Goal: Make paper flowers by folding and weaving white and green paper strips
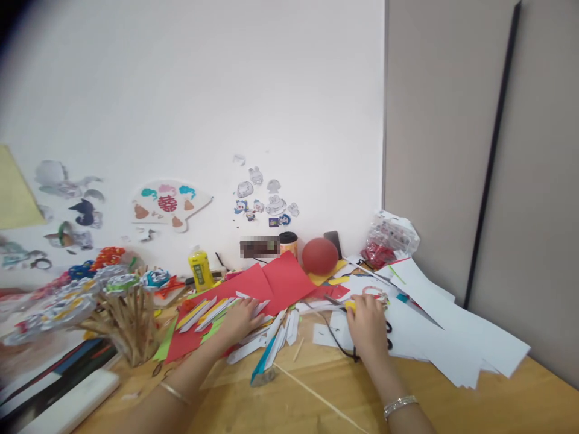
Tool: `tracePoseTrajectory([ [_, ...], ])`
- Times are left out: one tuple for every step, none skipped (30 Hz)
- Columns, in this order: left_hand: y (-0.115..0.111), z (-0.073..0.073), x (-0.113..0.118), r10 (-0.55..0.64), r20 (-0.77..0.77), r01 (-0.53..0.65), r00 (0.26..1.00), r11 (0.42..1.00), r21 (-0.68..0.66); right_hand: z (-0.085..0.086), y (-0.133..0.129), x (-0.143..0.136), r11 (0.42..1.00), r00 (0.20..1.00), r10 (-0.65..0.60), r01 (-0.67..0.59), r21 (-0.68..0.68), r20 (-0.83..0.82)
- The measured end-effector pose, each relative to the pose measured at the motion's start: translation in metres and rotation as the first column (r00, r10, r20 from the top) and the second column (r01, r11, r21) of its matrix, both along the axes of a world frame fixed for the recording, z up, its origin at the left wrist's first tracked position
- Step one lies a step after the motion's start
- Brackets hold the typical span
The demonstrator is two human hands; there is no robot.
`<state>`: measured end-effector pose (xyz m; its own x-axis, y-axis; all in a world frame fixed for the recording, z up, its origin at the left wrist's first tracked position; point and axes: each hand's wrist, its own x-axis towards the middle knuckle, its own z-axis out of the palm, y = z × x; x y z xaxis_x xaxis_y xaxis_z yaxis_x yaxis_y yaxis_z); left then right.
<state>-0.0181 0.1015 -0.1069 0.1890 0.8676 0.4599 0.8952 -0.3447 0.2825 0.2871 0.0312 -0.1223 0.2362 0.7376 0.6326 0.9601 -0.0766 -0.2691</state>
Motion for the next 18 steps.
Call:
tracePoseTrajectory([
  [0.003, -0.001, 0.008, 0.003, -0.062, -0.005, 0.998, 1.000, -0.027, 0.007, 0.003, -0.008, 0.998, 0.998, 0.068, -0.068, 0.001, -0.005],
  [0.007, -0.001, 0.016, 0.015, -0.117, -0.021, 0.993, 0.999, -0.049, 0.016, 0.008, -0.016, 0.989, 0.989, 0.147, -0.147, -0.022, -0.007],
  [0.011, -0.003, 0.024, 0.035, -0.165, -0.047, 0.986, 0.996, -0.071, 0.026, 0.014, -0.025, 0.977, 0.979, 0.201, -0.202, -0.063, -0.024],
  [0.015, -0.004, 0.033, 0.056, -0.205, -0.076, 0.977, 0.993, -0.092, 0.035, 0.022, -0.035, 0.963, 0.972, 0.229, -0.234, -0.135, -0.055],
  [0.019, -0.005, 0.040, 0.074, -0.240, -0.104, 0.968, 0.988, -0.116, 0.044, 0.033, -0.045, 0.943, 0.970, 0.223, -0.240, -0.231, -0.097],
  [0.023, -0.007, 0.046, 0.091, -0.271, -0.131, 0.958, 0.982, -0.134, 0.051, 0.045, -0.054, 0.931, 0.971, 0.211, -0.235, -0.278, -0.114],
  [0.026, -0.009, 0.052, 0.105, -0.298, -0.153, 0.949, 0.977, -0.146, 0.056, 0.058, -0.063, 0.919, 0.970, 0.206, -0.237, -0.316, -0.127],
  [0.028, -0.010, 0.055, 0.114, -0.321, -0.170, 0.940, 0.974, -0.152, 0.059, 0.072, -0.070, 0.904, 0.970, 0.197, -0.236, -0.357, -0.143],
  [0.030, -0.011, 0.057, 0.119, -0.341, -0.180, 0.933, 0.971, -0.155, 0.060, 0.086, -0.077, 0.887, 0.969, 0.190, -0.240, -0.395, -0.161],
  [0.031, -0.011, 0.059, 0.117, -0.356, -0.182, 0.927, 0.971, -0.156, 0.059, 0.099, -0.083, 0.871, 0.968, 0.174, -0.237, -0.430, -0.181],
  [0.031, -0.011, 0.059, 0.110, -0.367, -0.180, 0.923, 0.971, -0.160, 0.057, 0.111, -0.087, 0.855, 0.967, 0.153, -0.234, -0.463, -0.205],
  [0.032, -0.011, 0.058, 0.101, -0.374, -0.175, 0.922, 0.970, -0.167, 0.055, 0.121, -0.091, 0.837, 0.963, 0.133, -0.236, -0.494, -0.235],
  [0.032, -0.010, 0.057, 0.093, -0.376, -0.170, 0.922, 0.969, -0.178, 0.053, 0.130, -0.093, 0.821, 0.956, 0.123, -0.248, -0.514, -0.265],
  [0.032, -0.008, 0.055, 0.091, -0.372, -0.171, 0.924, 0.967, -0.187, 0.052, 0.137, -0.095, 0.810, 0.945, 0.124, -0.272, -0.520, -0.302],
  [0.031, -0.007, 0.054, 0.094, -0.365, -0.173, 0.926, 0.966, -0.193, 0.052, 0.143, -0.096, 0.799, 0.931, 0.131, -0.303, -0.519, -0.342],
  [0.031, -0.005, 0.051, 0.099, -0.353, -0.177, 0.930, 0.965, -0.195, 0.053, 0.148, -0.097, 0.791, 0.911, 0.148, -0.343, -0.506, -0.385],
  [0.031, -0.003, 0.049, 0.107, -0.337, -0.180, 0.935, 0.965, -0.193, 0.055, 0.151, -0.099, 0.785, 0.885, 0.174, -0.390, -0.482, -0.432],
  [0.030, -0.001, 0.045, 0.111, -0.318, -0.177, 0.942, 0.966, -0.187, 0.059, 0.155, -0.101, 0.779, 0.854, 0.206, -0.438, -0.448, -0.477],
])
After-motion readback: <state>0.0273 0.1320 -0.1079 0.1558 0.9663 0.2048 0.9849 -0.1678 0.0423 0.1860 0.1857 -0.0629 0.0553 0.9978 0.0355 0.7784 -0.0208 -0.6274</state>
